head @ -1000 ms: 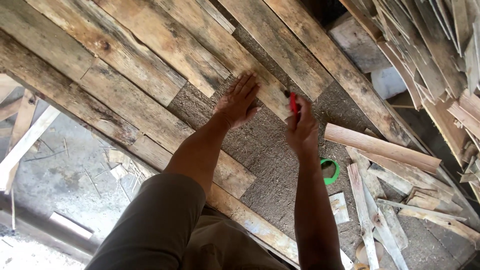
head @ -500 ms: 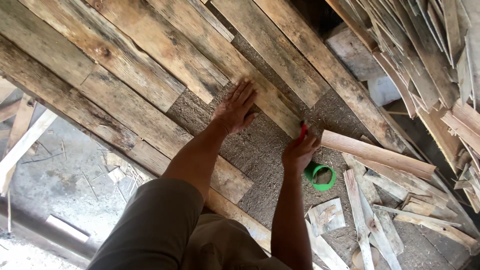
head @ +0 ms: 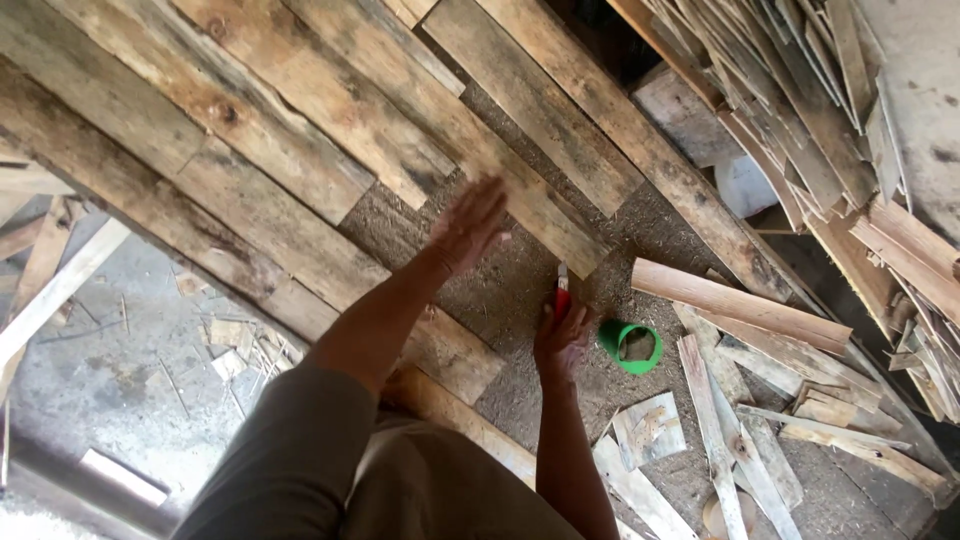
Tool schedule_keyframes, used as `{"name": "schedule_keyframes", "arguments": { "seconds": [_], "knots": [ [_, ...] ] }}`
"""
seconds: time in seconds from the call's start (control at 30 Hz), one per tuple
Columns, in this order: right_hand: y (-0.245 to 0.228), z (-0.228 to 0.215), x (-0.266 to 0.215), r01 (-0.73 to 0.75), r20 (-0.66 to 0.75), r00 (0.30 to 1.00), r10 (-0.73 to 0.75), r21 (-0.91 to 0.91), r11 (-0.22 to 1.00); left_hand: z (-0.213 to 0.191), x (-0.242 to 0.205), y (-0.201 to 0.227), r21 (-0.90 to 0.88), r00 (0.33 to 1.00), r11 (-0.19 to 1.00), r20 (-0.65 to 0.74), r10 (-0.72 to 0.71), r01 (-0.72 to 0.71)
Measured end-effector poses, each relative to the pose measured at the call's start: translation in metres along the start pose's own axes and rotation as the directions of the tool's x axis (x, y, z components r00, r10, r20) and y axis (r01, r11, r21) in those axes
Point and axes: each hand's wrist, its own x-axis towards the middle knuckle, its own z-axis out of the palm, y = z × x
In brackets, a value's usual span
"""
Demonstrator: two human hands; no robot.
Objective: Laying thin wood strips in a decorative pattern and cutting them to size with a utility knife.
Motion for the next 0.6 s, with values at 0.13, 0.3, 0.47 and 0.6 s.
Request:
{"name": "schedule_keyframes", "arguments": {
  "seconds": [0.13,0.3,0.47,0.6],
  "knots": [
    [-0.002,-0.005,0.001,0.002,-0.008,1.0,-0.002,0.033,0.999,0.017,-0.008,-0.022,0.109,0.967,0.961,-0.004,-0.257,0.255],
    [0.001,-0.007,0.0,0.057,-0.024,0.998,-0.055,0.069,0.996,0.025,-0.025,-0.077,-0.126,0.873,0.896,-0.2,-0.444,0.427],
    [-0.013,-0.019,0.005,0.169,-0.024,0.986,-0.167,0.091,0.981,0.031,-0.034,-0.093,-0.328,0.888,0.852,-0.076,-0.454,0.407],
    [-0.038,-0.02,0.024,0.153,0.061,0.985,-0.161,0.114,0.982,0.023,-0.034,-0.092,-0.337,0.887,0.836,-0.005,-0.461,0.432]
  ]
}}
